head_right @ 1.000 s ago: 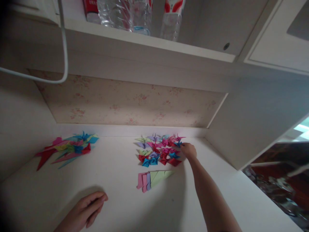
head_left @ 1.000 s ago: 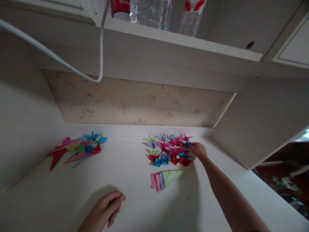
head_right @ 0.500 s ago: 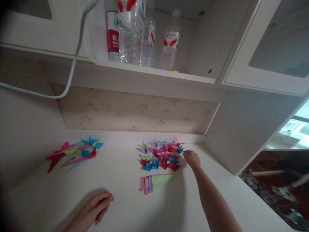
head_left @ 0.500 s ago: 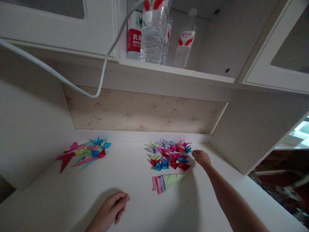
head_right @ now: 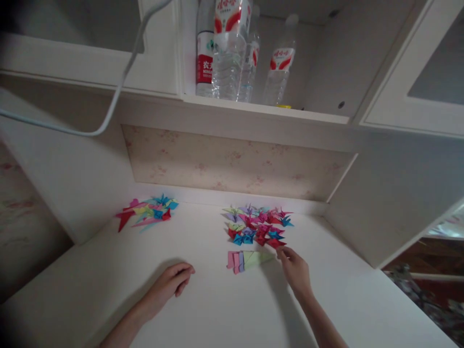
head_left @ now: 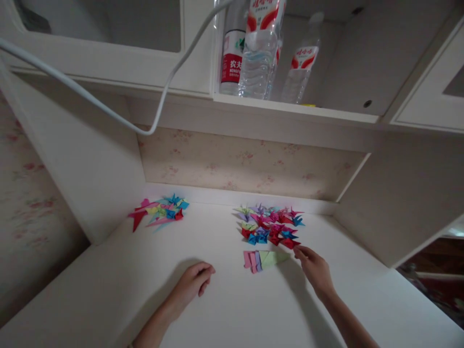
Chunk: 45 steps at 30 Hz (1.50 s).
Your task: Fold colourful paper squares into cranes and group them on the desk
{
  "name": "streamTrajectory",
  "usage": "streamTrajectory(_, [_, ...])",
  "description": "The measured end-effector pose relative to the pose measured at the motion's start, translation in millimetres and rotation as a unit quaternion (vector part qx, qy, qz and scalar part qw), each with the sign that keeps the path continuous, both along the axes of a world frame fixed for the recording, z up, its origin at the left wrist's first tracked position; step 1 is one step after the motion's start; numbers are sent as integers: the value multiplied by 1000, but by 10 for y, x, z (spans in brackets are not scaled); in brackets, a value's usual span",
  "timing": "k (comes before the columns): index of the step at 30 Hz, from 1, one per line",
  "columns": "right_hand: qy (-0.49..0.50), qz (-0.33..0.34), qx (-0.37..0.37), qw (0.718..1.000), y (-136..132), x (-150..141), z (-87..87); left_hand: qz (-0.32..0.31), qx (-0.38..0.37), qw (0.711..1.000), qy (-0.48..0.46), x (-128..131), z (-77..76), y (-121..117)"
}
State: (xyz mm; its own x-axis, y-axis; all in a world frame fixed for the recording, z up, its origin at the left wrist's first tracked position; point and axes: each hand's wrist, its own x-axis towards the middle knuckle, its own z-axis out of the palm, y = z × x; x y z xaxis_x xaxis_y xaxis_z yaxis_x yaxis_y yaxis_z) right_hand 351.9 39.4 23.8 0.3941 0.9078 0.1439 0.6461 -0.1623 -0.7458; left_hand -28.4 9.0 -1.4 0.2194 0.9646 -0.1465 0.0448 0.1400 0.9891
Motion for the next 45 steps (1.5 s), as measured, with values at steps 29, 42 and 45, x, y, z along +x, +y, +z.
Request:
streamTrajectory(29, [110,295,-16,949,-908,-1538,-416,161,176,720,652,-947,212,1464])
streamTrajectory(42, [86,307,2,948,-832,-1536,-629,180,203,748,606,-815,276,1474])
streamTrajectory(45, [91,310,-3,946,-829,-1570,-673,168,241,773,563,-384,361,1364])
